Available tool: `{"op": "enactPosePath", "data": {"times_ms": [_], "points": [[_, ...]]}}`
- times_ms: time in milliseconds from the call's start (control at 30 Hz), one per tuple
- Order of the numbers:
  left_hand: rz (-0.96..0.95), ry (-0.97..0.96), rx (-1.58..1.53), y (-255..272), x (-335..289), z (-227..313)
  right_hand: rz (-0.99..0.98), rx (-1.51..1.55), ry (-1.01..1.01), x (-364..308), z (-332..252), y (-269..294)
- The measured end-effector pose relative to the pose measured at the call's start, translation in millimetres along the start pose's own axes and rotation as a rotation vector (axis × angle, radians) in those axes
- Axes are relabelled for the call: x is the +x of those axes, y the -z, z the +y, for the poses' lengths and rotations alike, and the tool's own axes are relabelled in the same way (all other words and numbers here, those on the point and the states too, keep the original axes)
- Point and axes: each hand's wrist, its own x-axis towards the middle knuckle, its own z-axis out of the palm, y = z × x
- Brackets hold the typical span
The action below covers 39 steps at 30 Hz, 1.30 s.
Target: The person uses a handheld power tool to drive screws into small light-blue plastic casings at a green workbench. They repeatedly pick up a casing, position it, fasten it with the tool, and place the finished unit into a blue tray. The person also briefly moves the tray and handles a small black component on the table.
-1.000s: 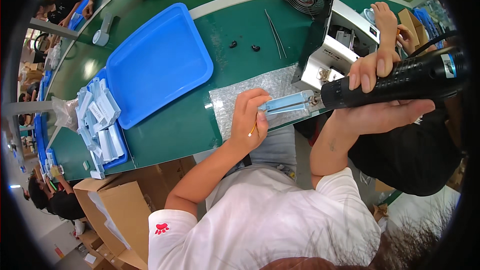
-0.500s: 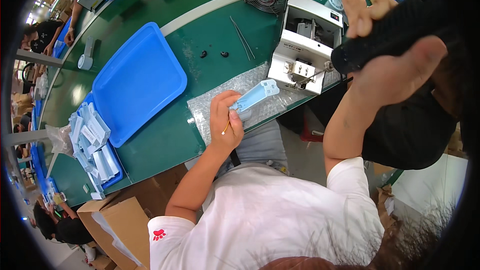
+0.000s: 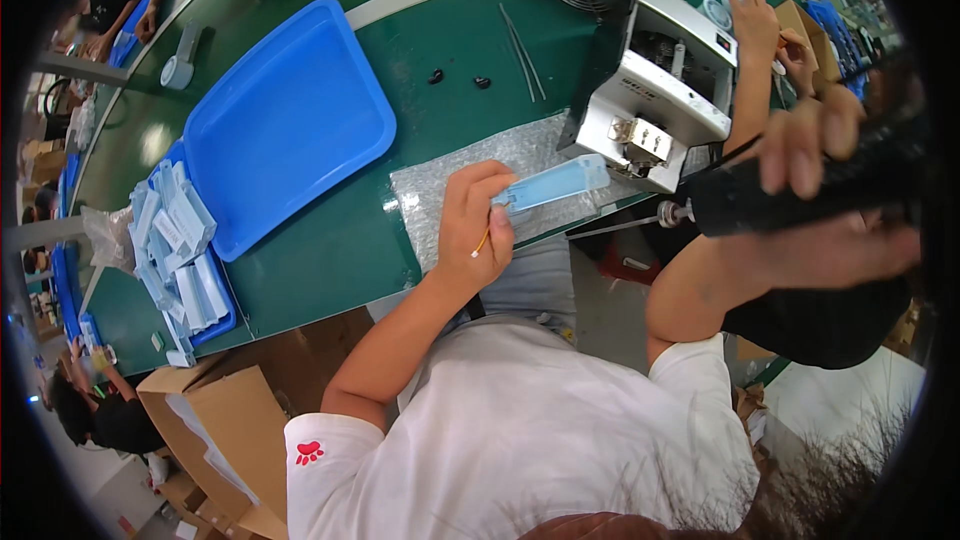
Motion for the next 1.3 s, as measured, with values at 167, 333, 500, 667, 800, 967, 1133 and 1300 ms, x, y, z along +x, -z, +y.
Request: {"op": "enactPosePath", "data": {"times_ms": [167,333,500,667,800,967,1133,1300], "points": [[0.000,0.003,-0.013,0,2,0,-0.011,-0.094,0.130,6,20,-7],[0.007,0.001,-0.011,1,1,-1,0.178,-0.279,0.230,3,48,-5],[-0.005,0.020,-0.021,1,-1,-3,0.259,-0.235,0.202,1,53,-14],[-0.016,0.005,-0.007,1,0,-5,0.144,-0.180,0.151,-2,53,3],[-0.029,-0.001,0.009,0,-1,-7,0.160,-0.190,0.150,-5,54,8],[-0.041,-0.011,0.019,1,0,-6,0.168,-0.181,0.135,-10,49,14],[-0.044,-0.032,0.028,2,0,-5,0.164,-0.105,0.099,-13,47,20],[-0.014,0.010,-0.018,0,-2,-2,0.151,-0.044,0.121,-22,60,-1]]}}
